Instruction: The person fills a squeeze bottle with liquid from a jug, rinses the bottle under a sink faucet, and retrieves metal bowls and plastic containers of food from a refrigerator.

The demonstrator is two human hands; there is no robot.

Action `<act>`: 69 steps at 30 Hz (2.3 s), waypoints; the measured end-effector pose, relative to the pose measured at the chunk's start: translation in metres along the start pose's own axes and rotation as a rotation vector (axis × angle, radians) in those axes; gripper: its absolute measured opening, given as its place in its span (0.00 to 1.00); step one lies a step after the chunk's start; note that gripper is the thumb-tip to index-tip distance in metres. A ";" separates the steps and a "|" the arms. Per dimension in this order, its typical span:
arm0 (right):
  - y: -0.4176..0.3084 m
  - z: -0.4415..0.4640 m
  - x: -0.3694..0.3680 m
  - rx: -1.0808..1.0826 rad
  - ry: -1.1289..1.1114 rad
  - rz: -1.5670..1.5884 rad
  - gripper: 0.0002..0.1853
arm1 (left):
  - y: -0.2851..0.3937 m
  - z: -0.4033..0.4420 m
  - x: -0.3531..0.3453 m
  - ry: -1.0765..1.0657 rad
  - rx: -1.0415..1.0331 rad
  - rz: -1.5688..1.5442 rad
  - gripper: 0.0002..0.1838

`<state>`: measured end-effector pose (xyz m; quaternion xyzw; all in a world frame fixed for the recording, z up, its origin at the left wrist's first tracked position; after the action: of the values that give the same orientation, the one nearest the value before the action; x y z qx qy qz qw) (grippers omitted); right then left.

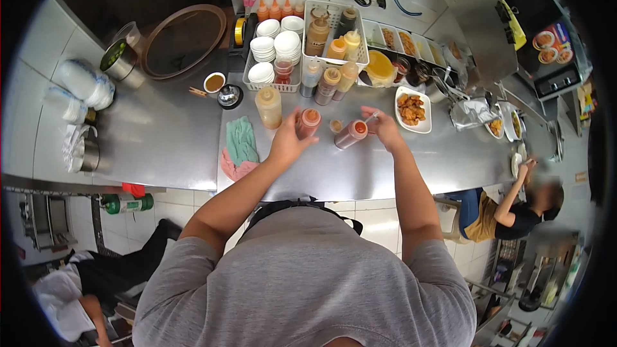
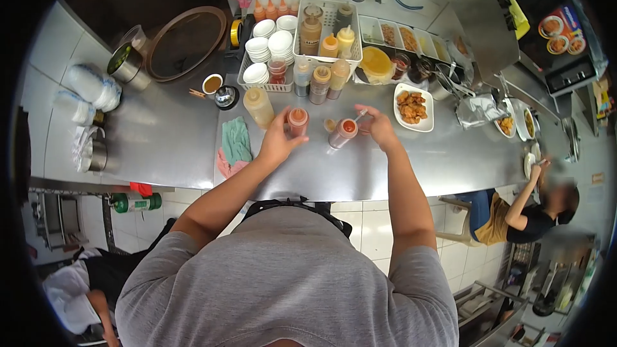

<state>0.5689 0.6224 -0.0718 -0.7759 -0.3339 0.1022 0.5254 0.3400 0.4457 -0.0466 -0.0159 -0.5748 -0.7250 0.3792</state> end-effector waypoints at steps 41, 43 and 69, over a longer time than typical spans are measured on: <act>-0.064 -0.140 -0.051 0.147 -0.313 0.477 0.26 | 0.216 -0.011 -0.034 -0.331 -0.548 0.178 0.29; -0.078 -0.139 -0.041 0.153 -0.297 0.426 0.25 | 0.224 -0.007 -0.027 -0.232 -0.651 0.135 0.34; -0.105 -0.102 -0.018 0.331 -0.086 -0.737 0.27 | 0.046 -0.035 -0.060 -0.320 -0.033 -0.102 0.33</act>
<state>0.5637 0.5586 0.0608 -0.5043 -0.5902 -0.0080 0.6303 0.4237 0.4460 -0.0481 -0.1080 -0.6160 -0.7408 0.2452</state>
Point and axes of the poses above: each hand's wrist, its own z-axis towards the middle knuckle, its own x-axis out of the back of the hand, y = z × x, the point moved 10 cm from there along z, towards the middle knuckle, and after that the axes turned 5 degrees about -x, right-handed, at the moved point
